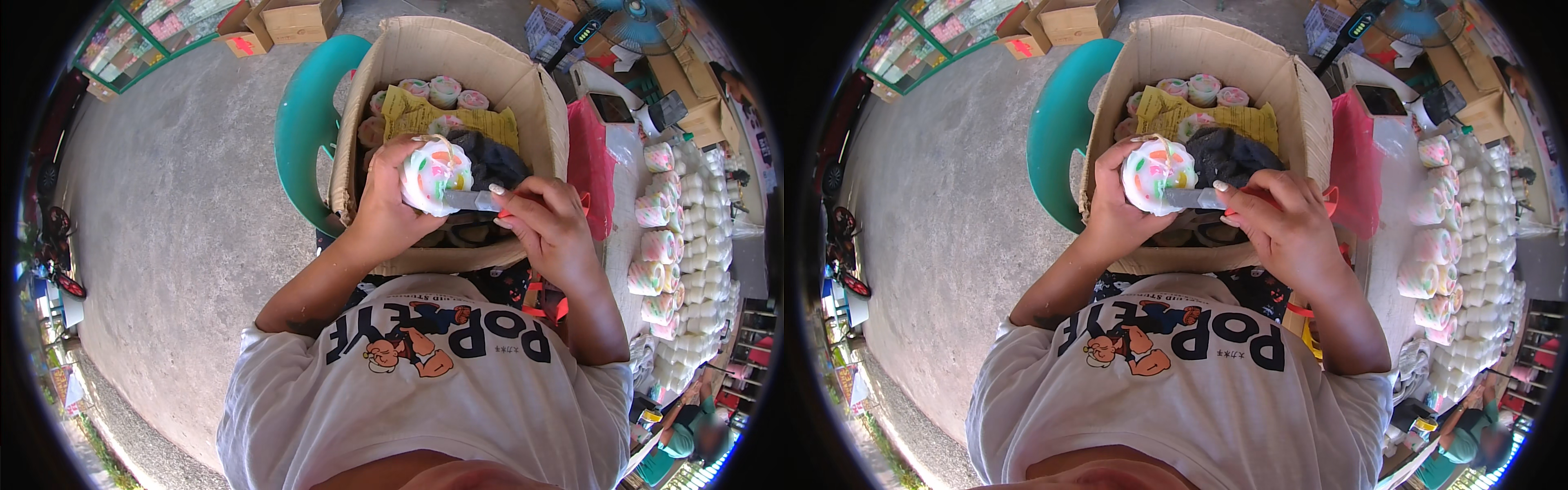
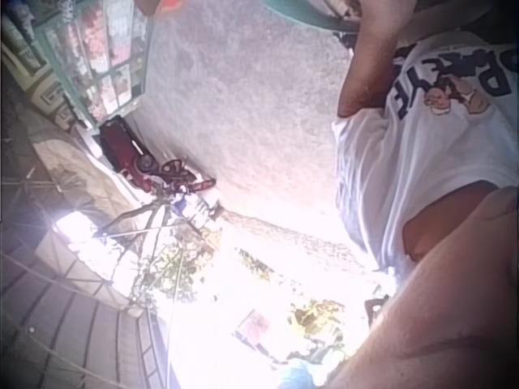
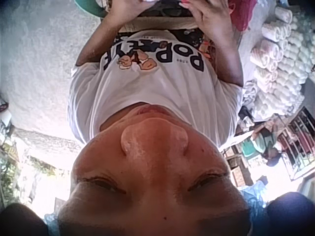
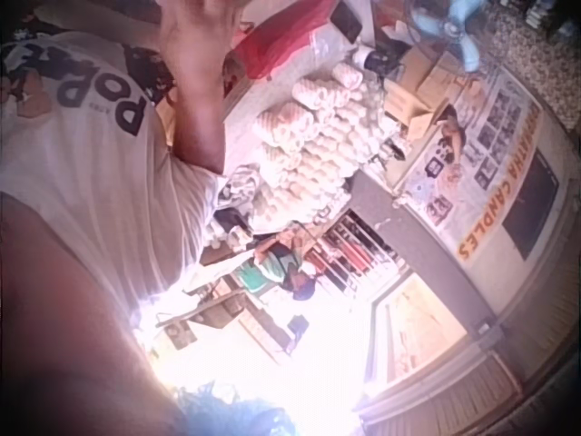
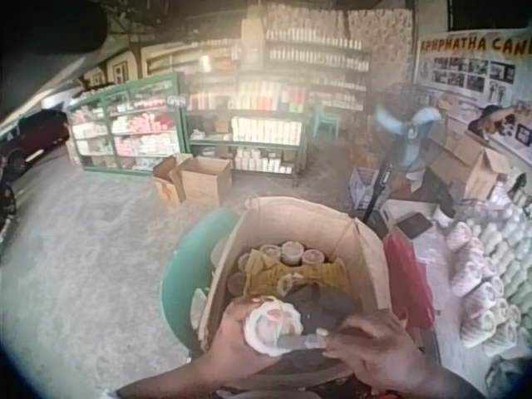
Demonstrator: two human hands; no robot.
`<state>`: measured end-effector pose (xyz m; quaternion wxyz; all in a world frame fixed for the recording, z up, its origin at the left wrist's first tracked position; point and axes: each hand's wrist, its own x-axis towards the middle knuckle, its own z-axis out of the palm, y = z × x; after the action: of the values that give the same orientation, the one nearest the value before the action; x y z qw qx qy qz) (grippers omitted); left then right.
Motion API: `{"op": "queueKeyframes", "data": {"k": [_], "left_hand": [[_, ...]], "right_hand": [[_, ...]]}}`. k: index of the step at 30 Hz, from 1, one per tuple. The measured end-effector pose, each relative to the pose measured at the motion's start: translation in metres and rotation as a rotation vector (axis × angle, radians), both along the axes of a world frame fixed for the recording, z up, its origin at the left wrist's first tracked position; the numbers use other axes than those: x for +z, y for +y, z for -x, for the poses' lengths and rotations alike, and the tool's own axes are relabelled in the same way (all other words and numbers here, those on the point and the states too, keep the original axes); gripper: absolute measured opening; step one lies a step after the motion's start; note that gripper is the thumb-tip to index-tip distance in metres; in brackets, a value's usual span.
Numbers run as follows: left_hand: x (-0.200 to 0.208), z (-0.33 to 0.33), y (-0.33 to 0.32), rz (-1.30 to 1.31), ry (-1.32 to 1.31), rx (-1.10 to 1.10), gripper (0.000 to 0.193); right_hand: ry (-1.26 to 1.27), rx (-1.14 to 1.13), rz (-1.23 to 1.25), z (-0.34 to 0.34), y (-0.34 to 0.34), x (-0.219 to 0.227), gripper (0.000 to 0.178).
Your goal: The person repeatedly picks up small cylindrical sponges from a cardboard box, wipes them with a gray cloth, and uses a red-handled utility knife to scrape or trim the sponge surface. The person handles the sponges one at a time, rotating them and returning them to the box after each wipe.
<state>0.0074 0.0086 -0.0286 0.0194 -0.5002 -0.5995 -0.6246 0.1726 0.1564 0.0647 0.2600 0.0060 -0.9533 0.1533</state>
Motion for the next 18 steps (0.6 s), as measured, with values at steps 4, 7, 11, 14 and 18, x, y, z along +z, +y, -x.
{"op": "queueKeyframes", "data": {"k": [4, 7, 11, 14, 18], "left_hand": [[-0.003, -0.002, 0.001, -0.031, -0.066, -0.013, 0.086], [0.0, -0.002, -0.002, 0.05, -0.026, 0.02, 0.087], [0.005, -0.003, -0.004, 0.102, 0.007, 0.048, 0.088], [0.007, -0.004, -0.005, 0.128, 0.009, 0.053, 0.088], [0.008, -0.004, -0.006, 0.157, -0.027, 0.021, 0.087]], "right_hand": [[0.039, -0.077, -0.026, 0.0, 0.01, -0.001, 0.031], [0.0, -0.053, 0.139, -0.003, 0.004, -0.005, 0.03], [0.009, -0.012, 0.168, -0.001, -0.006, -0.01, 0.031], [0.008, -0.039, 0.077, 0.0, -0.005, -0.012, 0.033], [0.043, -0.102, 0.035, 0.003, -0.002, -0.016, 0.033]]}}
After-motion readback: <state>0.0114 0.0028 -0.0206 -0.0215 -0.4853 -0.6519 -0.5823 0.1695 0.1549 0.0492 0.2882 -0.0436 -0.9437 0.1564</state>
